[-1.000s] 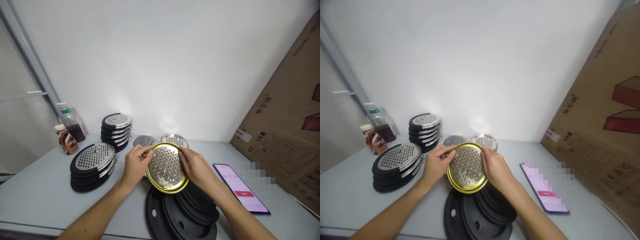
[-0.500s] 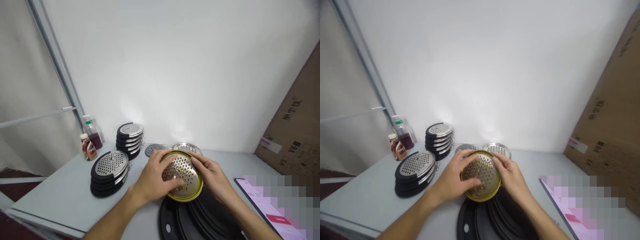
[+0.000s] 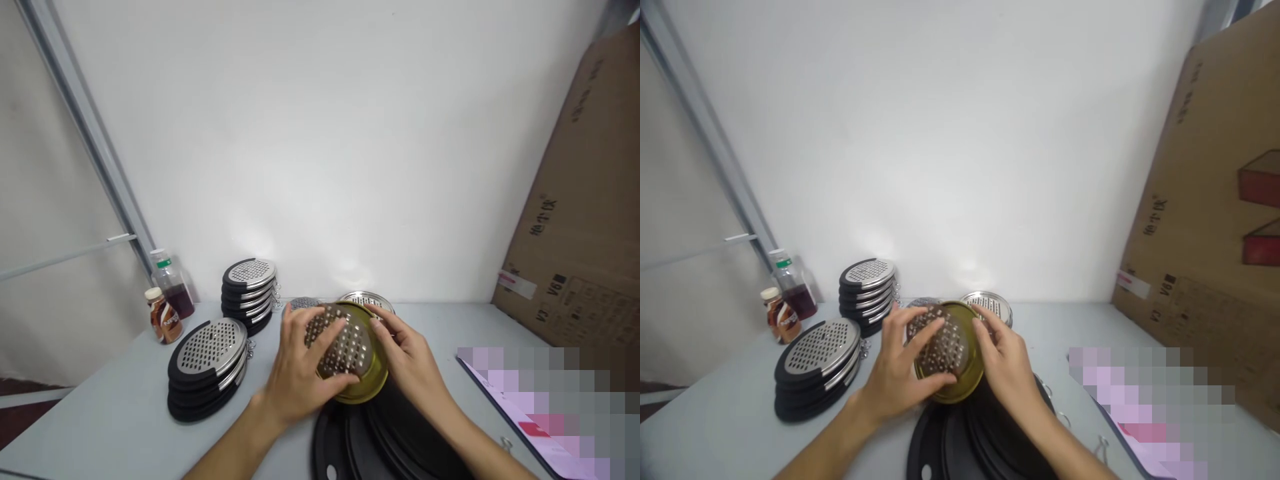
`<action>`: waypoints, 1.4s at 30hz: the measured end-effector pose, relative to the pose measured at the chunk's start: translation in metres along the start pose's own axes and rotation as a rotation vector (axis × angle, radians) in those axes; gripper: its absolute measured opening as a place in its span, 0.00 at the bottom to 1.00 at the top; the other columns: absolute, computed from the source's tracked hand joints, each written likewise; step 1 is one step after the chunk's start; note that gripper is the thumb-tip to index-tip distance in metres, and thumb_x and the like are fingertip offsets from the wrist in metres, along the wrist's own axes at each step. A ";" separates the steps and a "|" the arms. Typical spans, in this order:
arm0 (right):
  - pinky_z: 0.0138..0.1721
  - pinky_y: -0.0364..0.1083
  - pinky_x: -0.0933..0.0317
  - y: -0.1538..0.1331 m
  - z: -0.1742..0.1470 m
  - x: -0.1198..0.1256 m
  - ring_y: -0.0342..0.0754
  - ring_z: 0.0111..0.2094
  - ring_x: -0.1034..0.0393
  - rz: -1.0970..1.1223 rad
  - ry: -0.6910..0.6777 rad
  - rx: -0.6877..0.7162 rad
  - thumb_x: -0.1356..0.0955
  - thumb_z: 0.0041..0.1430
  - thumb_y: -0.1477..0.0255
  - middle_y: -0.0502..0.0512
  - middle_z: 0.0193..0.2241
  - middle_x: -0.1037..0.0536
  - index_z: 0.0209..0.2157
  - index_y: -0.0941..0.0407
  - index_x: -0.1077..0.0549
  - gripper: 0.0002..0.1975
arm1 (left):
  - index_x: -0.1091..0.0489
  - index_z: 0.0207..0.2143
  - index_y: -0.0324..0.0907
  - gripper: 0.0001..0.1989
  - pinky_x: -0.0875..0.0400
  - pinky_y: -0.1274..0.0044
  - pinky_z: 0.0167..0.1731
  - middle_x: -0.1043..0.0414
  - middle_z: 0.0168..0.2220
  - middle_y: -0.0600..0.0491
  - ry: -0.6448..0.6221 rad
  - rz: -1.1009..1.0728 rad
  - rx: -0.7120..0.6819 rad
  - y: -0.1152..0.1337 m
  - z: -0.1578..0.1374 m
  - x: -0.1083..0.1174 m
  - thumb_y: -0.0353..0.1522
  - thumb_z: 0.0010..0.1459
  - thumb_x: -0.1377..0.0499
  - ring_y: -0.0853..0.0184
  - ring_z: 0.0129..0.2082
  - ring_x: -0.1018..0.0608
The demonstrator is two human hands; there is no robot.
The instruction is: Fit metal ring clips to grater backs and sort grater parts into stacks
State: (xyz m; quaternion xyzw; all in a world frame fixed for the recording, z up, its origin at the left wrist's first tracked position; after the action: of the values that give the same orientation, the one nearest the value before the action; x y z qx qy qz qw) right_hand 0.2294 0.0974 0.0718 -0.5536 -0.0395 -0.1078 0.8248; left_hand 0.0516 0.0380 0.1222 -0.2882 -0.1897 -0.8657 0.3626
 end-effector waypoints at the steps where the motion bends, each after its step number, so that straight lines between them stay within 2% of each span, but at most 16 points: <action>1: 0.49 0.51 0.33 0.001 0.003 0.002 0.55 0.48 0.27 -0.002 -0.001 -0.021 0.36 0.61 0.58 0.60 0.50 0.23 0.54 0.54 0.28 0.23 | 0.38 0.59 0.52 0.37 0.53 0.52 0.63 0.43 0.58 0.46 0.057 0.014 0.049 -0.012 0.003 0.007 0.43 0.48 0.31 0.51 0.60 0.40; 4: 0.47 0.51 0.33 0.007 0.014 0.014 0.55 0.47 0.26 -0.036 0.016 -0.058 0.36 0.61 0.59 0.60 0.49 0.22 0.52 0.55 0.27 0.22 | 0.37 0.59 0.49 0.34 0.44 0.59 0.60 0.40 0.58 0.44 0.083 0.003 0.418 -0.082 0.008 0.009 0.46 0.51 0.34 0.52 0.60 0.38; 6: 0.45 0.51 0.32 0.012 0.022 0.025 0.55 0.45 0.25 -0.055 0.042 -0.069 0.36 0.60 0.59 0.60 0.46 0.21 0.51 0.55 0.25 0.22 | 0.34 0.57 0.44 0.32 0.41 0.62 0.58 0.35 0.56 0.42 -0.083 -0.048 0.637 -0.128 0.005 -0.014 0.47 0.52 0.36 0.52 0.58 0.34; 9: 0.32 0.47 0.31 0.027 0.030 0.036 0.53 0.37 0.24 -0.024 0.069 -0.136 0.35 0.59 0.59 0.61 0.40 0.19 0.50 0.57 0.25 0.23 | 0.30 0.53 0.38 0.32 0.36 0.65 0.53 0.29 0.50 0.38 -0.205 -0.054 0.692 -0.163 0.005 -0.047 0.47 0.51 0.36 0.51 0.53 0.28; 12: 0.20 0.42 0.38 0.042 0.032 0.030 0.47 0.25 0.28 0.092 0.024 -0.277 0.35 0.58 0.59 0.56 0.33 0.21 0.52 0.56 0.27 0.24 | 0.29 0.52 0.36 0.33 0.38 0.63 0.54 0.27 0.50 0.35 -0.266 -0.003 0.679 -0.175 0.008 -0.075 0.48 0.49 0.34 0.48 0.53 0.28; 15: 0.16 0.39 0.44 0.048 0.034 0.005 0.41 0.17 0.36 0.158 -0.130 -0.378 0.34 0.59 0.62 0.49 0.22 0.27 0.53 0.55 0.29 0.22 | 0.29 0.52 0.35 0.34 0.42 0.60 0.57 0.29 0.52 0.34 -0.323 0.044 0.673 -0.181 0.012 -0.096 0.47 0.48 0.34 0.46 0.57 0.32; 18: 0.13 0.38 0.52 0.050 0.040 -0.031 0.40 0.13 0.40 0.154 -0.328 -0.422 0.34 0.59 0.67 0.45 0.16 0.33 0.54 0.58 0.31 0.22 | 0.30 0.52 0.37 0.26 0.39 0.58 0.56 0.31 0.54 0.40 -0.395 0.049 0.654 -0.185 0.016 -0.111 0.44 0.56 0.37 0.52 0.56 0.31; 21: 0.12 0.37 0.55 0.056 0.045 -0.061 0.40 0.13 0.38 0.127 -0.472 -0.453 0.34 0.58 0.70 0.46 0.16 0.31 0.54 0.61 0.32 0.22 | 0.31 0.52 0.38 0.20 0.35 0.59 0.54 0.31 0.55 0.43 -0.437 0.026 0.615 -0.178 0.016 -0.114 0.40 0.61 0.41 0.57 0.53 0.28; 24: 0.12 0.37 0.50 0.064 0.046 -0.078 0.40 0.13 0.37 0.064 -0.570 -0.464 0.34 0.58 0.72 0.45 0.15 0.31 0.53 0.63 0.32 0.21 | 0.31 0.54 0.37 0.23 0.35 0.67 0.55 0.31 0.56 0.39 -0.393 0.014 0.558 -0.154 0.015 -0.089 0.39 0.59 0.39 0.55 0.56 0.29; 28: 0.15 0.39 0.41 0.071 0.048 -0.083 0.42 0.15 0.33 -0.046 -0.647 -0.429 0.31 0.54 0.72 0.48 0.17 0.26 0.49 0.64 0.29 0.20 | 0.27 0.50 0.48 0.17 0.32 0.74 0.50 0.24 0.49 0.50 -0.298 0.039 0.517 -0.126 -0.002 -0.010 0.40 0.61 0.42 0.62 0.48 0.23; 30: 0.17 0.41 0.37 0.073 0.049 -0.082 0.44 0.16 0.30 -0.114 -0.655 -0.374 0.30 0.52 0.73 0.49 0.18 0.25 0.47 0.62 0.28 0.19 | 0.25 0.46 0.47 0.15 0.34 0.71 0.51 0.23 0.48 0.49 -0.219 0.120 0.587 -0.139 -0.020 0.046 0.40 0.62 0.45 0.59 0.48 0.24; 32: 0.20 0.43 0.34 0.077 0.049 -0.080 0.47 0.18 0.27 -0.164 -0.656 -0.334 0.30 0.51 0.74 0.49 0.19 0.24 0.46 0.61 0.28 0.18 | 0.24 0.44 0.42 0.17 0.36 0.65 0.52 0.23 0.46 0.43 -0.144 0.228 0.710 -0.169 -0.046 0.101 0.41 0.59 0.44 0.52 0.49 0.25; 34: 0.22 0.44 0.32 0.082 0.049 -0.078 0.48 0.20 0.26 -0.195 -0.649 -0.297 0.30 0.51 0.73 0.50 0.19 0.23 0.45 0.61 0.28 0.18 | 0.22 0.36 0.40 0.17 0.33 0.64 0.44 0.21 0.36 0.42 -0.154 0.279 0.833 -0.205 -0.076 0.136 0.43 0.51 0.39 0.48 0.42 0.22; 37: 0.22 0.45 0.32 0.085 0.049 -0.075 0.49 0.21 0.25 -0.181 -0.638 -0.251 0.30 0.52 0.72 0.53 0.23 0.21 0.45 0.60 0.29 0.17 | 0.22 0.25 0.42 0.17 0.31 0.70 0.35 0.21 0.26 0.48 -0.220 0.244 0.956 -0.245 -0.114 0.153 0.47 0.47 0.38 0.52 0.32 0.20; 39: 0.22 0.45 0.32 0.086 0.047 -0.073 0.50 0.21 0.24 -0.172 -0.657 -0.253 0.31 0.51 0.72 0.54 0.25 0.20 0.45 0.60 0.29 0.17 | 0.23 0.24 0.43 0.19 0.31 0.72 0.34 0.20 0.27 0.50 -0.226 0.222 1.004 -0.257 -0.130 0.151 0.48 0.49 0.41 0.54 0.33 0.20; 42: 0.20 0.43 0.35 0.084 0.044 -0.072 0.49 0.20 0.25 -0.271 -0.670 -0.254 0.31 0.51 0.72 0.53 0.22 0.21 0.43 0.60 0.27 0.15 | 0.21 0.29 0.44 0.20 0.31 0.73 0.38 0.19 0.33 0.50 -0.199 0.209 1.047 -0.261 -0.139 0.143 0.50 0.50 0.43 0.54 0.38 0.20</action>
State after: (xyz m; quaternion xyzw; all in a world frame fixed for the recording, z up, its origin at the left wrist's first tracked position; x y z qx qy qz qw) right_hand 0.1803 0.1779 -0.0002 -0.6456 -0.3658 -0.0330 0.6696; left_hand -0.2720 0.0628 0.0760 -0.1668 -0.5995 -0.5832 0.5221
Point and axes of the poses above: each hand's wrist, its own z-axis towards the middle knuckle, its own x-axis out of the back of the hand, y = z × x, the point moved 9 cm from there along z, towards the middle knuckle
